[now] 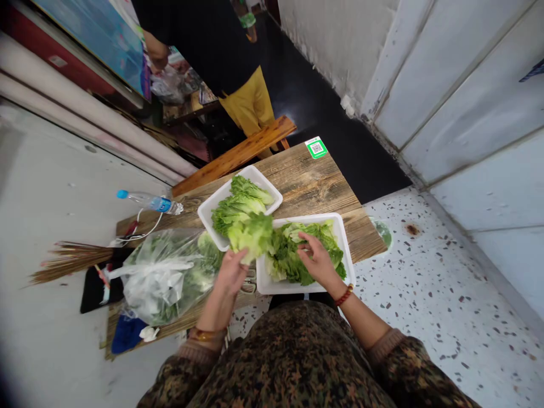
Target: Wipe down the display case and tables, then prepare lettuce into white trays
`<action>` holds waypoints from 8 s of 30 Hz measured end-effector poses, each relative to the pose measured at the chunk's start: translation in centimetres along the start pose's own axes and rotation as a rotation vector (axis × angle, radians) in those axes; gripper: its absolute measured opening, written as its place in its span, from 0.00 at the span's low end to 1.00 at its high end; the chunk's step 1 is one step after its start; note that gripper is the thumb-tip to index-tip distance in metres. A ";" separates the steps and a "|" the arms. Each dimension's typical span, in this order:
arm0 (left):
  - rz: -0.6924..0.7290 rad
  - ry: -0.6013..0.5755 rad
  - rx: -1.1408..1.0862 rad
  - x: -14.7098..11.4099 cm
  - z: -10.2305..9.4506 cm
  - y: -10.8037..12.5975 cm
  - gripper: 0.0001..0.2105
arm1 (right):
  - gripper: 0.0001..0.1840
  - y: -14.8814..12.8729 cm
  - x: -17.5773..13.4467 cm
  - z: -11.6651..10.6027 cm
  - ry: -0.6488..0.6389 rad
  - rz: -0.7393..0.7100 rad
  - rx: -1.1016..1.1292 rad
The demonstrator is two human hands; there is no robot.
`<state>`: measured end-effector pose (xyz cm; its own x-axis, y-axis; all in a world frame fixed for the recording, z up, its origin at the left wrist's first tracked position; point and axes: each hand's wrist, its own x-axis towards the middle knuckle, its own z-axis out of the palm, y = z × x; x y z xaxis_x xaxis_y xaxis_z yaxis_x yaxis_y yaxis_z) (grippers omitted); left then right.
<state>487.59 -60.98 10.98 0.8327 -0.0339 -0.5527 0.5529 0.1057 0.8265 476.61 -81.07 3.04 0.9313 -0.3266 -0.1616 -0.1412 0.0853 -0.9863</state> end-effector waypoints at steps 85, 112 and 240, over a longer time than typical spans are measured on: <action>-0.040 -0.187 0.090 -1.6 3.8 -5.8 0.22 | 0.25 -1.9 -0.6 3.0 -0.308 -0.240 -0.295; 0.179 0.132 0.239 3.0 -3.6 -1.3 0.23 | 0.06 2.5 5.4 -0.1 -0.247 -0.144 -0.940; 0.038 -0.087 0.289 -2.7 10.7 -7.2 0.19 | 0.04 -0.2 -0.4 -3.0 -0.086 -0.124 -0.485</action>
<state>481.70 -72.29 7.63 0.8456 -0.1218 -0.5198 0.4965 -0.1785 0.8495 475.23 -83.81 3.19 0.9724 -0.2256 -0.0590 -0.1482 -0.4026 -0.9033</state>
